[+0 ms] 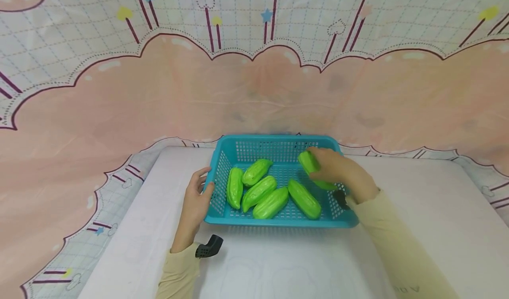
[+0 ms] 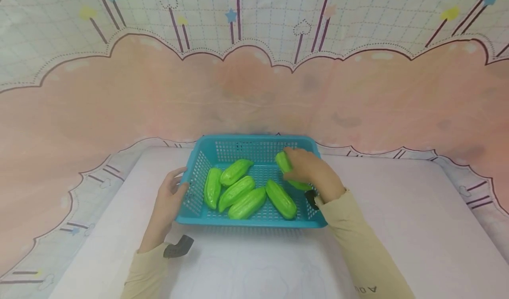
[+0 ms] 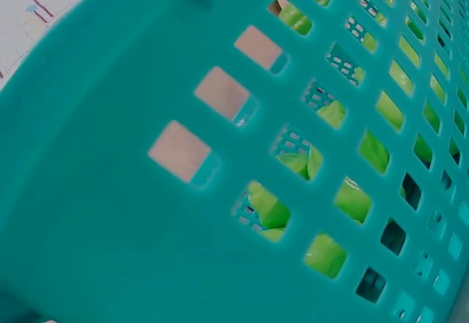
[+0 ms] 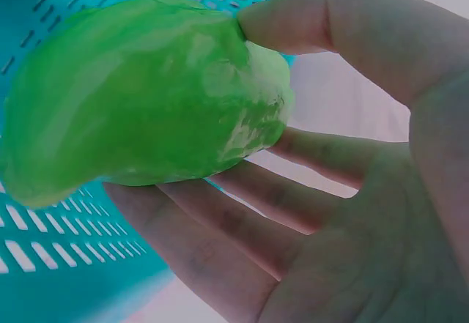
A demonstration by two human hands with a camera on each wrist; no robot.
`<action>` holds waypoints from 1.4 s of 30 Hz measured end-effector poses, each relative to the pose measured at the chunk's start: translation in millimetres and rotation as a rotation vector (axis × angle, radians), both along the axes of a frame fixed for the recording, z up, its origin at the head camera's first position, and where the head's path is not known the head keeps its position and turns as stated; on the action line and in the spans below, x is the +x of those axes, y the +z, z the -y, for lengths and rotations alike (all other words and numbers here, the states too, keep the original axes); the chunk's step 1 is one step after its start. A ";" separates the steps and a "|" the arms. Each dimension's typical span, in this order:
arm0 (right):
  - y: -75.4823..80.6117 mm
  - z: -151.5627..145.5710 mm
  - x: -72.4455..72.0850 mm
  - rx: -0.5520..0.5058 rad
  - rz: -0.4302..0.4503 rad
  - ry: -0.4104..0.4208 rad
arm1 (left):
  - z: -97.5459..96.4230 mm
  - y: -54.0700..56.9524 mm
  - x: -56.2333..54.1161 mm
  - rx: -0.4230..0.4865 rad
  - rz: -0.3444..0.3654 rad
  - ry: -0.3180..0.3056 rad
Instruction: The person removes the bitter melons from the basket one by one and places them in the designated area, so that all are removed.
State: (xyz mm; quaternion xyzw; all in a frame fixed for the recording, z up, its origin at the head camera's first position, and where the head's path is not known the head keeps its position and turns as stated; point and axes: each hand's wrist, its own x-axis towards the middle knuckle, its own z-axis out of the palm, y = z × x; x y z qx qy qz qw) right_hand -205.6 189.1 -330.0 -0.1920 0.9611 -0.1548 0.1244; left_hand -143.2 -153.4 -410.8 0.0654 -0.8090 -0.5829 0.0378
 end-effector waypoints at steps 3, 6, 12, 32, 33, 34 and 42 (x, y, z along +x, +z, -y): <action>2.2 -3.3 3.3 -0.024 -0.002 -0.009 | -0.1 0.4 -0.2 0.001 0.000 -0.003; 4.4 -6.7 6.0 -0.037 -0.003 -0.020 | -0.2 1.4 0.2 0.002 -0.004 -0.005; 9.6 -12.6 9.7 -0.031 -0.024 -0.024 | -0.5 3.4 0.9 0.005 -0.012 -0.003; 19.2 -35.3 25.0 -0.076 -0.047 -0.088 | -1.5 4.0 1.5 0.019 -0.003 -0.006; 20.4 -36.1 25.7 -0.076 -0.042 -0.097 | -1.5 3.8 1.2 0.019 -0.002 -0.007; 21.7 -37.0 26.5 -0.075 -0.038 -0.105 | -1.4 3.5 0.9 0.018 0.000 -0.006; 25.3 -47.3 28.1 -0.079 -0.056 -0.109 | -1.2 4.8 0.5 0.006 0.004 -0.004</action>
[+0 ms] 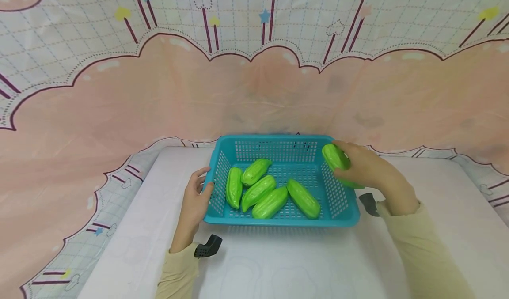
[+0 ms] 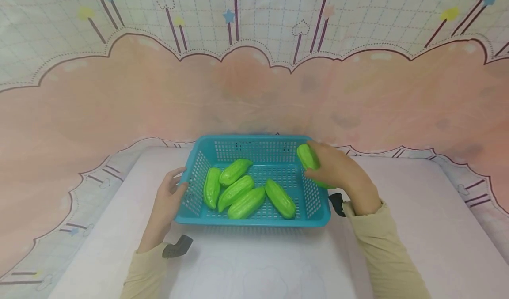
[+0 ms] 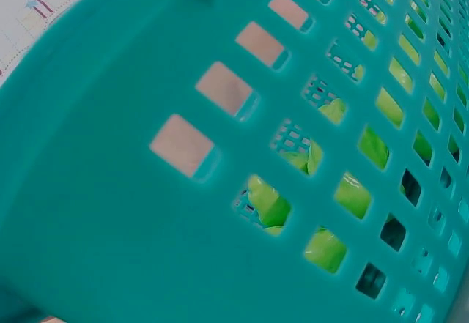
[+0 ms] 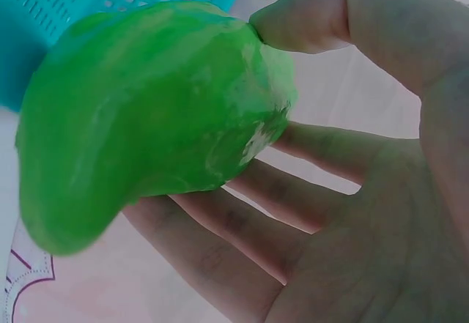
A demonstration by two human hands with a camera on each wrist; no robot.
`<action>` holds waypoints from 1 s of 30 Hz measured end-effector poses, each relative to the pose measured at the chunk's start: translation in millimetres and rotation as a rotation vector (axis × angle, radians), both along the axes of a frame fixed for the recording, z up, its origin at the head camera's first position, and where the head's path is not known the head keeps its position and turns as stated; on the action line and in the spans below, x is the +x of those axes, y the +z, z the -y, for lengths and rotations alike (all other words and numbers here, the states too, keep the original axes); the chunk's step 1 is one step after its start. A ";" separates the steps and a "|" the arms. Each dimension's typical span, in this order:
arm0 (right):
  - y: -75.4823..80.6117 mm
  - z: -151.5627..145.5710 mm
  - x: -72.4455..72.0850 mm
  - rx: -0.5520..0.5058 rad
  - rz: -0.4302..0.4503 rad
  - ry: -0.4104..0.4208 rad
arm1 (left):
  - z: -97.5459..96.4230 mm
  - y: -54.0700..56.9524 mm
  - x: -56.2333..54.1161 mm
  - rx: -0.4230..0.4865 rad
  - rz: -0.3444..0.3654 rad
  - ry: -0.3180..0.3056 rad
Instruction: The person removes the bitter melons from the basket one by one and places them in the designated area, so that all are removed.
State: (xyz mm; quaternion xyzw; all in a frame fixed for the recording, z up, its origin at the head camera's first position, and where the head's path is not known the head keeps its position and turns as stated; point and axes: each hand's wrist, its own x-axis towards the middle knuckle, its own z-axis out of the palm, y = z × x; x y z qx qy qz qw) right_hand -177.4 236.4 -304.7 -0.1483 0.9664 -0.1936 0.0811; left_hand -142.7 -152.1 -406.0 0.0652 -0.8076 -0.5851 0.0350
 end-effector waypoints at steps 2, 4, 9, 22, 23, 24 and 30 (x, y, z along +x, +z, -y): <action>-0.1 -1.9 0.6 -0.005 -0.003 -0.001 | 0.2 0.7 0.7 0.000 0.002 0.000; -0.7 -4.0 0.7 -0.013 -0.007 -0.001 | 0.5 1.0 1.1 -0.001 0.004 0.001; -2.9 -11.5 0.2 -0.018 -0.026 -0.001 | 0.9 0.7 1.1 0.006 0.006 0.002; -8.2 -31.4 -0.6 0.017 -0.025 -0.032 | -0.4 1.6 1.0 0.019 0.010 -0.004; -8.7 -32.2 -0.7 0.015 -0.025 -0.033 | -0.4 1.7 1.1 0.018 0.008 -0.004; -9.2 -33.0 -0.9 0.013 -0.025 -0.035 | -0.4 1.7 1.0 0.018 0.007 -0.005; -12.8 -37.4 -2.1 0.005 -0.017 -0.054 | 0.1 1.9 0.9 0.021 0.006 -0.005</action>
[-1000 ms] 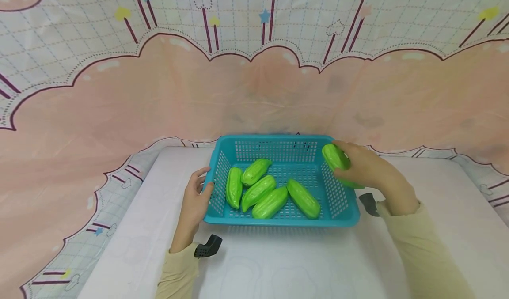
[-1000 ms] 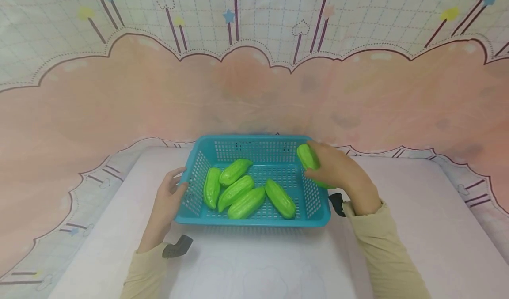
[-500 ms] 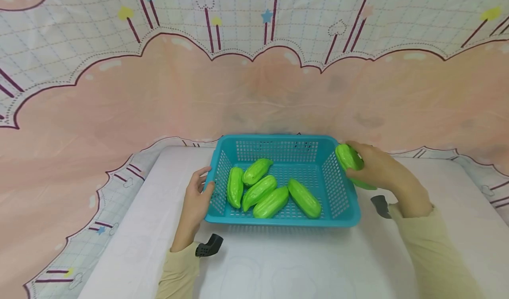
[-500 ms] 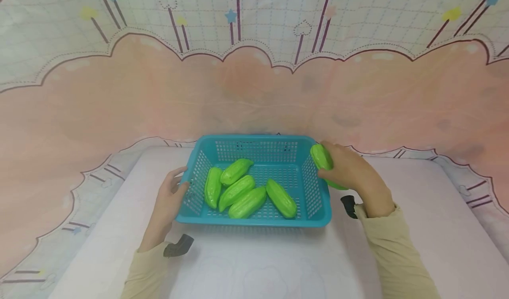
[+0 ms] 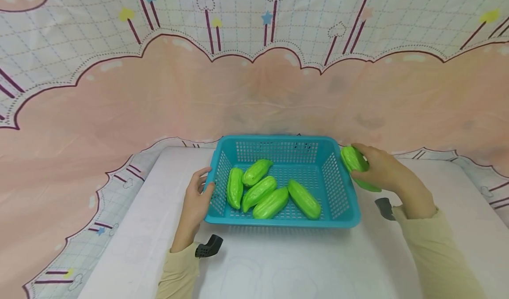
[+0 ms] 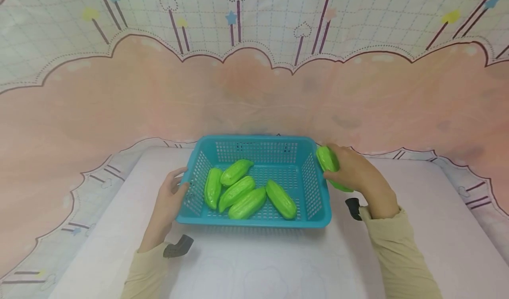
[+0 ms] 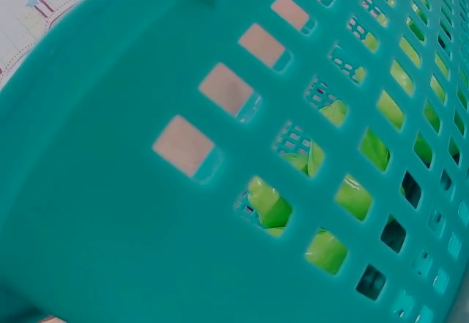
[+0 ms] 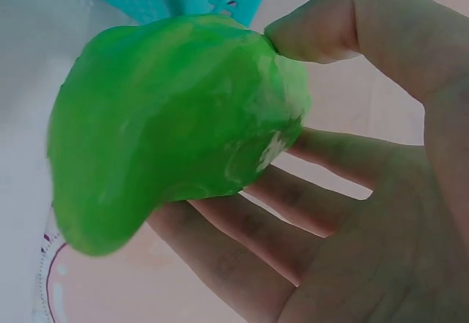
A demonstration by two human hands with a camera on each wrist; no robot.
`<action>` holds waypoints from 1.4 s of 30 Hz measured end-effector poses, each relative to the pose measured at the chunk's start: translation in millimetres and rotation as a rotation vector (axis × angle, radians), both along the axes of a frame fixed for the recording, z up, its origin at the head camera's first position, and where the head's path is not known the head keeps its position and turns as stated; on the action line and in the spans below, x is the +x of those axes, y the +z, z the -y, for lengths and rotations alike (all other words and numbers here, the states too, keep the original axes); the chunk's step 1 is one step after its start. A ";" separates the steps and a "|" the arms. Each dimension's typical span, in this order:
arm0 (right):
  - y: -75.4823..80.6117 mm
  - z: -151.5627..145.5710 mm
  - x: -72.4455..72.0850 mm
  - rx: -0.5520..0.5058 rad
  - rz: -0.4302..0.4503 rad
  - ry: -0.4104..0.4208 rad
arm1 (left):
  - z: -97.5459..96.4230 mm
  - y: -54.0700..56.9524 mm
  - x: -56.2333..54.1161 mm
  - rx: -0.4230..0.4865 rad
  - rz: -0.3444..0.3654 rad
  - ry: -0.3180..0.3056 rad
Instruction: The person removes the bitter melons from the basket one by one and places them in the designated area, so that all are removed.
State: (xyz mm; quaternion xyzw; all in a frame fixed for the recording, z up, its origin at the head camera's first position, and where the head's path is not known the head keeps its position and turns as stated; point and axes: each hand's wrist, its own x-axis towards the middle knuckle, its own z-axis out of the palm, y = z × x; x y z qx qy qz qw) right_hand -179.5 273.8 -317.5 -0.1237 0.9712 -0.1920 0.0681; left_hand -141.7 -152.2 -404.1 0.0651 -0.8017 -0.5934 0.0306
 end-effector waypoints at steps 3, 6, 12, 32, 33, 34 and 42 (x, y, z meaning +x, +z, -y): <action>-2.2 -1.6 -0.1 -0.010 0.005 -0.010 | 0.3 -0.1 0.1 0.004 0.001 -0.001; -4.6 -4.3 0.4 -0.026 0.009 -0.018 | 0.5 -0.2 0.0 0.007 0.002 -0.003; -12.6 -12.1 0.8 -0.064 0.007 -0.018 | 0.5 -0.4 -0.4 0.009 0.000 -0.003; -40.5 -33.0 -5.3 -0.080 0.054 -0.079 | -0.8 0.7 1.6 -0.003 0.002 0.002; -42.2 -34.0 -5.8 -0.079 0.060 -0.087 | -0.9 0.7 1.6 -0.004 0.001 0.002; -43.8 -35.2 -6.4 -0.077 0.064 -0.093 | -1.0 0.6 1.6 -0.004 0.000 0.002; -57.0 -43.1 -10.7 -0.073 0.083 -0.117 | -0.4 -2.2 1.2 -0.013 -0.006 0.005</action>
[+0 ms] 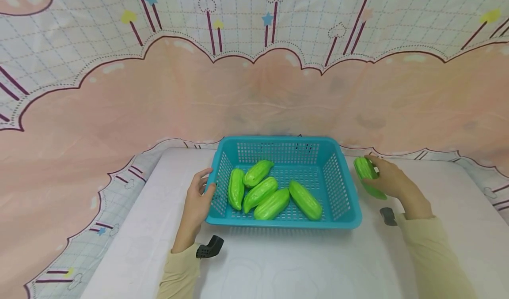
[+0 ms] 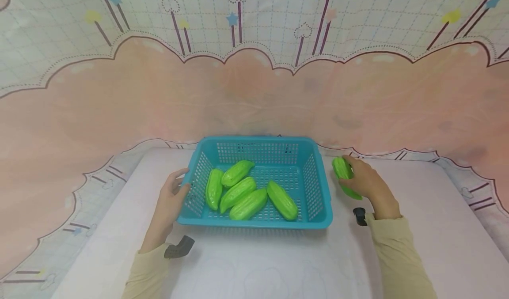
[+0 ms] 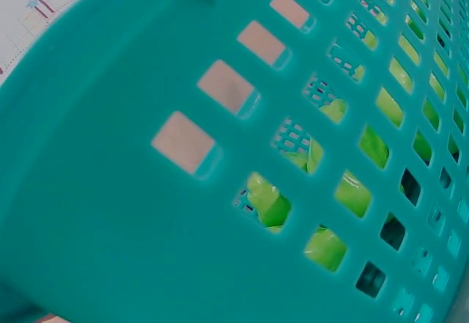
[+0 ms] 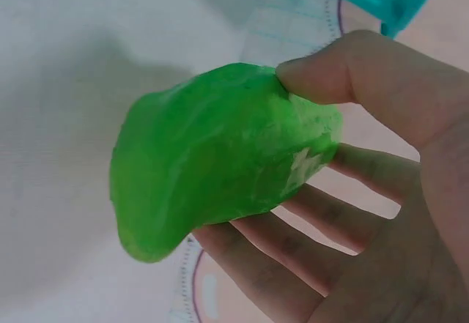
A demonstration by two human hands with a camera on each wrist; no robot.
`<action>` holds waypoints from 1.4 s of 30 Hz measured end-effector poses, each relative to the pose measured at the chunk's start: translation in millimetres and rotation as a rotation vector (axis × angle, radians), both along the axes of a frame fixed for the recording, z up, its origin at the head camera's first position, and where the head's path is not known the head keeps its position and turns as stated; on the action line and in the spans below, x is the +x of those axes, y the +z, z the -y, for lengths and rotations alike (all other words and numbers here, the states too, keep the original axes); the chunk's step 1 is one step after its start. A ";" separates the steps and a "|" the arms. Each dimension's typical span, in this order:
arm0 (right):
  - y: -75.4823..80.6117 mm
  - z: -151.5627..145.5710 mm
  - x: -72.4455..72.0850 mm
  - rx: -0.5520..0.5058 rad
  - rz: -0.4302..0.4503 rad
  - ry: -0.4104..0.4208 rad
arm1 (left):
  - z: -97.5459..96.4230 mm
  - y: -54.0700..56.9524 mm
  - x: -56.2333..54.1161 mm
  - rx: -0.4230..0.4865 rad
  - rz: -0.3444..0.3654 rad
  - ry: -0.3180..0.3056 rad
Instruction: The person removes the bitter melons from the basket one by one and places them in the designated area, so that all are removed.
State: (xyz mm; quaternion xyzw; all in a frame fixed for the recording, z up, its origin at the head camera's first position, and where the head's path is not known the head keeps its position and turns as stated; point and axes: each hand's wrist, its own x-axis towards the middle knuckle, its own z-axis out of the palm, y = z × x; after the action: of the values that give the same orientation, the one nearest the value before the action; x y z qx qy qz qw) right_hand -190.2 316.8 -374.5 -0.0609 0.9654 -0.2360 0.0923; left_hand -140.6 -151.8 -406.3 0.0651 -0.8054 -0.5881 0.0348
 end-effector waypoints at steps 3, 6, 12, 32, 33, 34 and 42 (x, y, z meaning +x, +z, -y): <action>-5.0 -2.7 -1.7 0.008 0.003 -0.011 | 0.1 -0.4 -0.2 -0.002 0.001 0.000; -9.5 -4.9 -2.5 0.013 0.001 -0.020 | 0.0 -0.5 -0.6 0.000 0.005 0.002; -18.7 -7.1 -5.0 0.010 0.025 -0.053 | 0.0 -0.9 -1.4 0.013 0.011 0.005; -31.5 -9.3 -7.6 0.043 0.019 -0.113 | 0.4 0.9 -0.4 0.019 0.014 0.001; -31.6 -9.0 -7.5 0.046 0.017 -0.118 | 0.4 0.8 -0.5 0.021 0.014 0.001; -31.5 -8.8 -7.2 0.047 0.018 -0.125 | 0.5 0.7 -0.6 0.022 0.015 0.003; -32.6 -10.2 -7.1 0.048 0.019 -0.144 | 1.9 -1.5 -1.0 0.016 0.012 0.003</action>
State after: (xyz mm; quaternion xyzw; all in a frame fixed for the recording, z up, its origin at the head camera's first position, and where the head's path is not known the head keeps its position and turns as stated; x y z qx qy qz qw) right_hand -197.4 327.1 -407.1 0.0129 0.9718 -0.2192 0.0856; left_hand -141.6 -153.7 -407.8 0.0702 -0.8008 -0.5940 0.0305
